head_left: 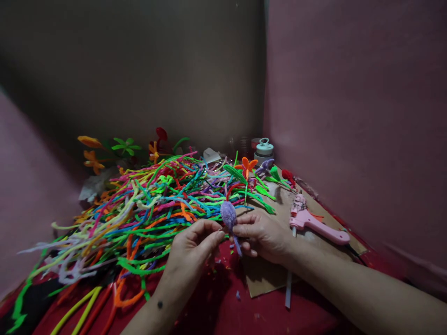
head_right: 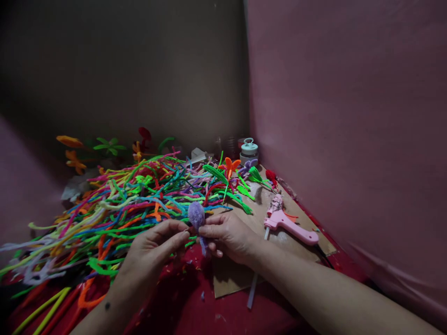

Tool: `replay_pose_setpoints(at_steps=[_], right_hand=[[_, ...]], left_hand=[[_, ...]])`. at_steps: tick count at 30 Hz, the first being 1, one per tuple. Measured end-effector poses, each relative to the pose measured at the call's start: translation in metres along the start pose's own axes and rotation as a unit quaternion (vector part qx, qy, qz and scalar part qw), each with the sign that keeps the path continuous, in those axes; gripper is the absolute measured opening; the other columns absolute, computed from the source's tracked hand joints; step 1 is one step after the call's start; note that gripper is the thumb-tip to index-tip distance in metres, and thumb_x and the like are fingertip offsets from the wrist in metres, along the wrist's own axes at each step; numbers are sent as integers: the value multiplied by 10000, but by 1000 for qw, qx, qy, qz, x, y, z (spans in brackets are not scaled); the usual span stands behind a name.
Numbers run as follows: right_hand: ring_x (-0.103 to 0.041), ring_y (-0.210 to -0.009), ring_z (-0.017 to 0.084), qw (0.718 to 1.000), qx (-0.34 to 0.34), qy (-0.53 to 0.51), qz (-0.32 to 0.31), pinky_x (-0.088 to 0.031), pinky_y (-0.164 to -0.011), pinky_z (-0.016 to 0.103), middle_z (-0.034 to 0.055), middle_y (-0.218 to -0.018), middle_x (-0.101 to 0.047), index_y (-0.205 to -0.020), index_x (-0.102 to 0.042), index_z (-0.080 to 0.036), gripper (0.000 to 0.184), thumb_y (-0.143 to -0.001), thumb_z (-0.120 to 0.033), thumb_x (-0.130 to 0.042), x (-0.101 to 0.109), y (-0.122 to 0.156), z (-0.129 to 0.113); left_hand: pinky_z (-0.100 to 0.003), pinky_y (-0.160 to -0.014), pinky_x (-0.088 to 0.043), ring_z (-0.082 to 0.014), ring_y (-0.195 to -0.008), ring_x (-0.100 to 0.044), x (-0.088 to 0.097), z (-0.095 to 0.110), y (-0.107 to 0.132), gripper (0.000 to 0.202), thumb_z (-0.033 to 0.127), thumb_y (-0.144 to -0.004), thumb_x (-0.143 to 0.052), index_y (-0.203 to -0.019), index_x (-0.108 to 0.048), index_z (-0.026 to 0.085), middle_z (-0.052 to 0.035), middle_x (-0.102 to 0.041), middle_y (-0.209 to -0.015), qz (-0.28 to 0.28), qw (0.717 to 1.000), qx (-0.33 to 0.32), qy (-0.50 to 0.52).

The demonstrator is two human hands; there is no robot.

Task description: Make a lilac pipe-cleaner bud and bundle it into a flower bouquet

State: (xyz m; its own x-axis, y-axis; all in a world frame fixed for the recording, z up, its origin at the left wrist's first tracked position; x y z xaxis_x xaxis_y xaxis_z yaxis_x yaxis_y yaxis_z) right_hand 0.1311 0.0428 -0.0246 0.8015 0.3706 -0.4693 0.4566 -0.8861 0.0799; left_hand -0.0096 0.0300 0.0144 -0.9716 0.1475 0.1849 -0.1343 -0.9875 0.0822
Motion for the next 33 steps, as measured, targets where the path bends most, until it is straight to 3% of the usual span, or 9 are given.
replay_pose_setpoints(at_steps=[5,9,13,17,20,23,28,31,33], right_hand=[[-330,-331,41,985,75,142,63,-215,-328,174,-51,-423,-454,-714,-662,-111,257,-752,-358,-602,-5,4,-3],[-303,-382,48,970,107,209,61,-213,-360,187,-55,-455,-395,-717,-673,-118,326,-773,-423,-571,-12,9,-7],[-341,-435,54,949,162,266,48,-252,-394,183,-42,-512,-409,-717,-680,-134,288,-802,-380,-557,-16,13,-14],[-372,-374,57,966,116,229,30,-277,-352,183,-36,-471,-447,-707,-686,-124,322,-774,-421,-582,-11,9,-9],[-446,-368,76,981,81,177,6,-375,-352,199,-16,-500,-509,-744,-702,-125,348,-733,-461,-613,-8,6,-5],[-503,-396,89,982,86,168,-3,-440,-376,213,-3,-540,-542,-707,-706,-131,324,-700,-451,-650,-9,6,-6],[-519,-409,87,973,102,206,23,-427,-371,187,-8,-548,-554,-695,-695,-145,226,-751,-350,-617,-13,12,-9],[-541,-473,96,944,159,283,52,-448,-430,196,4,-607,-586,-735,-693,-154,189,-802,-239,-537,-15,17,-15],[-576,-577,122,894,243,368,78,-477,-532,225,26,-665,-622,-772,-691,-155,186,-805,-162,-509,-16,22,-23]], left_hand=[[-173,-396,-294,-63,-407,-358,-5,3,1,193,331,-670,-643,-696,-580,151,56,-479,-476,16,1000,5,-4],[-184,-403,-291,-73,-416,-362,-9,2,1,178,330,-683,-614,-665,-582,156,46,-480,-480,-1,1000,-6,-22],[-189,-416,-310,-80,-431,-381,-8,1,2,162,317,-682,-617,-669,-601,157,37,-501,-506,5,999,-21,-33],[-188,-446,-331,-91,-472,-400,-7,2,4,141,294,-691,-622,-656,-622,158,29,-499,-523,14,997,-53,-50],[-189,-479,-352,-103,-522,-430,-7,4,4,118,267,-701,-617,-649,-630,162,14,-527,-574,14,994,-85,-64],[-195,-519,-376,-118,-567,-465,-6,3,5,119,258,-721,-606,-647,-629,167,1,-557,-612,-4,992,-100,-79],[-209,-566,-397,-135,-613,-505,-5,4,7,128,270,-778,-562,-730,-650,190,-4,-574,-647,-50,985,-124,-109],[-206,-528,-382,-120,-554,-492,-5,9,6,160,293,-793,-550,-737,-661,192,8,-546,-592,-74,983,-127,-112],[-202,-485,-366,-107,-492,-476,-3,10,4,180,316,-784,-562,-736,-671,181,14,-545,-537,-74,987,-101,-99]])
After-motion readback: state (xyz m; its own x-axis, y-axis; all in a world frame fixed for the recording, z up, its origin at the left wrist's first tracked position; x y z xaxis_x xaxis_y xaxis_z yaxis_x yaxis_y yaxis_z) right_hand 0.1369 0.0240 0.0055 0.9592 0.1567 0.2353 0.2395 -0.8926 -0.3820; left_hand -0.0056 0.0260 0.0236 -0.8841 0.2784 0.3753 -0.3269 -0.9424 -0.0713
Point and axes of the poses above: each hand's wrist, its own y-axis away from the middle knuckle, its own x-axis out of the back of the hand, z = x × y, the point moved 4 cm from there along -y, towards the middle knuckle
